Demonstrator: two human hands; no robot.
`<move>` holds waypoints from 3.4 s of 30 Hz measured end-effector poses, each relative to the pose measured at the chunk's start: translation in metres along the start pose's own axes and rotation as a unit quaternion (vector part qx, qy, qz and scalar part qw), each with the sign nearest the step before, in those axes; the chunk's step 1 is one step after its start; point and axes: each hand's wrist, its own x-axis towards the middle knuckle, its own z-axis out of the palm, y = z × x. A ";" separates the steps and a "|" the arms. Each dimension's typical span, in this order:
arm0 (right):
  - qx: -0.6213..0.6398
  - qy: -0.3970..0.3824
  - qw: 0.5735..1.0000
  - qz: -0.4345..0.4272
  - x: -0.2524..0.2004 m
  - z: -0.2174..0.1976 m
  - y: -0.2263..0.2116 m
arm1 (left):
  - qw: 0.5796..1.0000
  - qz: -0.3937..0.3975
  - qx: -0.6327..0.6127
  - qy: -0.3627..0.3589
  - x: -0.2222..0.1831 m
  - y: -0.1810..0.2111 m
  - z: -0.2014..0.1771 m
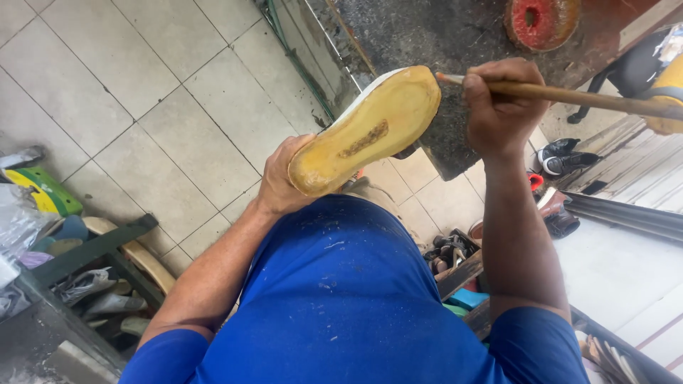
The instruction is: Applying a red liquid substance to the bottom of a shoe sole using a handheld brush at a repair bench.
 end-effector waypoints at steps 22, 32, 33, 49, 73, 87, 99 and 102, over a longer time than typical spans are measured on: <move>0.104 -0.033 0.994 0.002 -0.014 -0.013 0.016 | 1.000 0.003 0.009 -0.010 0.002 -0.001 -0.004; 0.073 0.064 0.995 -0.022 0.011 0.016 0.022 | 0.998 -0.013 -0.052 0.043 0.000 -0.012 0.003; 0.038 0.064 0.997 -0.026 0.006 0.018 0.023 | 0.998 -0.008 -0.047 0.043 0.001 -0.009 0.003; 0.037 0.047 0.998 0.007 0.015 0.035 0.010 | 0.999 -0.019 -0.032 0.040 0.013 0.013 0.001; 0.022 -0.091 0.995 0.017 -0.022 0.027 -0.069 | 0.997 -0.006 -0.055 0.048 0.008 0.015 0.002; -0.279 -0.010 0.945 0.170 0.081 -0.090 0.057 | 1.000 -0.017 0.021 0.001 -0.007 0.002 -0.001; -0.267 -0.019 0.913 0.306 0.098 -0.082 0.049 | 0.997 -0.066 0.004 -0.027 -0.013 0.010 -0.002; -0.266 -0.012 0.908 0.323 0.102 -0.078 0.053 | 0.974 -0.200 -0.054 -0.098 -0.003 0.040 -0.011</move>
